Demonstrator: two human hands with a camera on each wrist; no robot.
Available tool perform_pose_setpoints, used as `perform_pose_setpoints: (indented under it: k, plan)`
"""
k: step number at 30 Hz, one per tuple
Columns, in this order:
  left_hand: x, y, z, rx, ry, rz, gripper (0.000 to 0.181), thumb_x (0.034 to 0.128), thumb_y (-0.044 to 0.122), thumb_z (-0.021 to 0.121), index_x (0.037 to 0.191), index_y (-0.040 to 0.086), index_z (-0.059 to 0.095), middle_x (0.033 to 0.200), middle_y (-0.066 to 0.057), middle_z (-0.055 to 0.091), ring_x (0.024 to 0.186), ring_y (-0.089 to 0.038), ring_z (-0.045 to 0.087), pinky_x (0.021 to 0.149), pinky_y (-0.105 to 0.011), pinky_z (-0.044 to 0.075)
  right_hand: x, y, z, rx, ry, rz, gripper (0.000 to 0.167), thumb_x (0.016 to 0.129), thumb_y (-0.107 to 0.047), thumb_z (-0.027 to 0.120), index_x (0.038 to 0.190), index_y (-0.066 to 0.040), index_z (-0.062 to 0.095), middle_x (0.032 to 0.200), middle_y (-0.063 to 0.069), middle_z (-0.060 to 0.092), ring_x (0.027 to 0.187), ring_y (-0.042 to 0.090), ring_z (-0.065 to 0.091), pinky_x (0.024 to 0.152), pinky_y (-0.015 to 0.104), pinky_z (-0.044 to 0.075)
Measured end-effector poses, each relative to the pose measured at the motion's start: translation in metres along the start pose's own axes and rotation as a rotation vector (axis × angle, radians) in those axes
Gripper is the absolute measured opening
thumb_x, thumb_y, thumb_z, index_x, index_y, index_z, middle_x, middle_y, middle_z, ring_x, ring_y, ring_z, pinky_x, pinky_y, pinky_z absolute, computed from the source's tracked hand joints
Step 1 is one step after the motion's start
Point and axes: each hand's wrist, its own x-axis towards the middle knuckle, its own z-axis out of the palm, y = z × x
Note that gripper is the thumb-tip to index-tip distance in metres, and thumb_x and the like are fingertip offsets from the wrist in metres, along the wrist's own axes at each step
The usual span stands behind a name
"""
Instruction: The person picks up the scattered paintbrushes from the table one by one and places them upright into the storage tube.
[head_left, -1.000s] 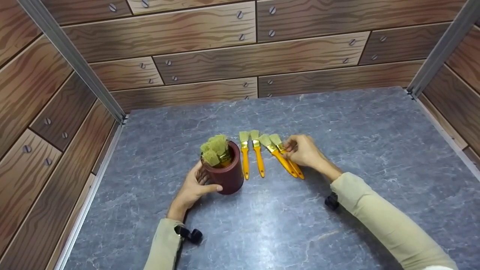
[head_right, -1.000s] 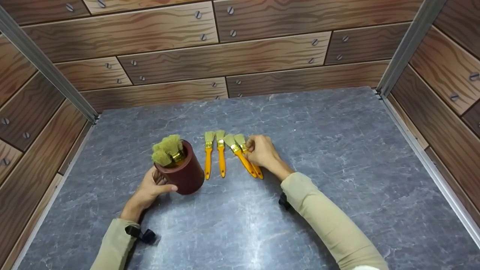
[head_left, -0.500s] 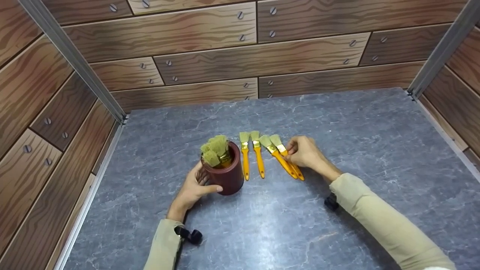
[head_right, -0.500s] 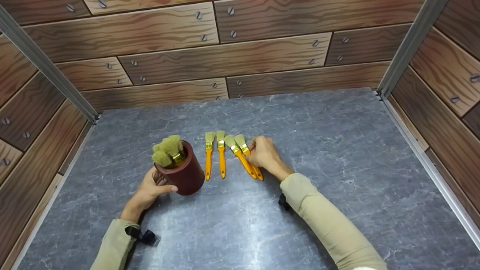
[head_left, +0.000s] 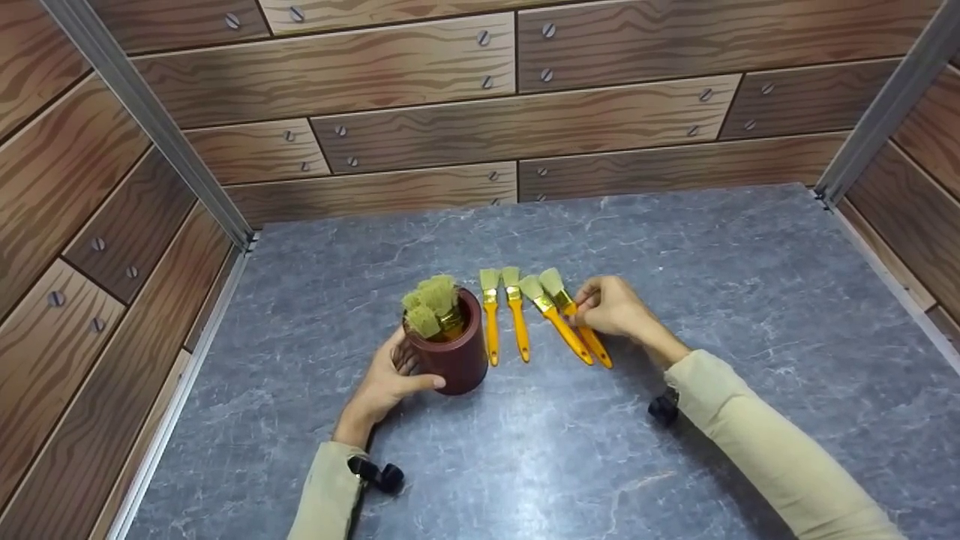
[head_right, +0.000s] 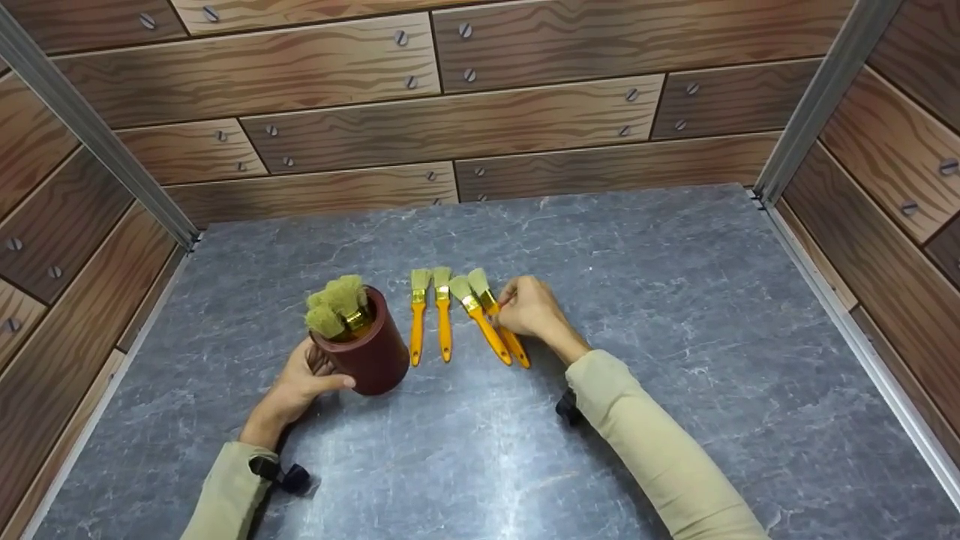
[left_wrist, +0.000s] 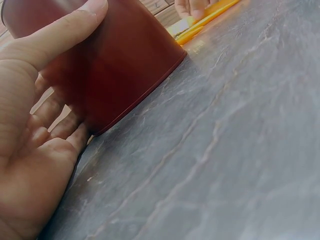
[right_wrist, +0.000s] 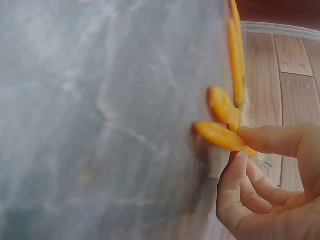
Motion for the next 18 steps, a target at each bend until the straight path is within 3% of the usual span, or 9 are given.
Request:
perform_pose_setpoints:
  k: [5, 10, 18]
  plan:
    - [0.0, 0.0, 0.0, 0.005, -0.006, -0.011, 0.107, 0.0789, 0.006, 0.095, 0.167, 0.014, 0.035, 0.165, -0.011, 0.048, 0.155, -0.023, 0.044, 0.128, -0.031, 0.038, -0.005, -0.013, -0.011, 0.043, -0.021, -0.032, 0.025, 0.084, -0.002, 0.068, 0.109, 0.0, 0.071, 0.092, 0.007, 0.071, 0.084, 0.017, 0.067, 0.073, 0.024, 0.054]
    - [0.001, 0.001, -0.001, -0.001, -0.007, -0.012, 0.107, 0.0784, 0.005, 0.096, 0.167, 0.014, 0.035, 0.165, -0.011, 0.049, 0.155, -0.024, 0.044, 0.128, -0.031, 0.038, -0.012, -0.033, -0.02, 0.111, -0.053, -0.123, 0.027, 0.093, -0.005, 0.074, 0.118, 0.004, 0.073, 0.105, 0.016, 0.072, 0.09, 0.019, 0.068, 0.075, 0.023, 0.059]
    - [0.0, 0.0, 0.0, 0.004, -0.012, 0.007, 0.107, 0.0786, 0.006, 0.096, 0.167, 0.013, 0.035, 0.165, -0.012, 0.049, 0.154, -0.023, 0.045, 0.128, -0.032, 0.038, -0.024, -0.068, -0.022, 0.216, -0.073, -0.28, 0.021, 0.097, -0.002, 0.075, 0.116, 0.005, 0.072, 0.109, 0.019, 0.072, 0.094, 0.023, 0.072, 0.082, 0.024, 0.063]
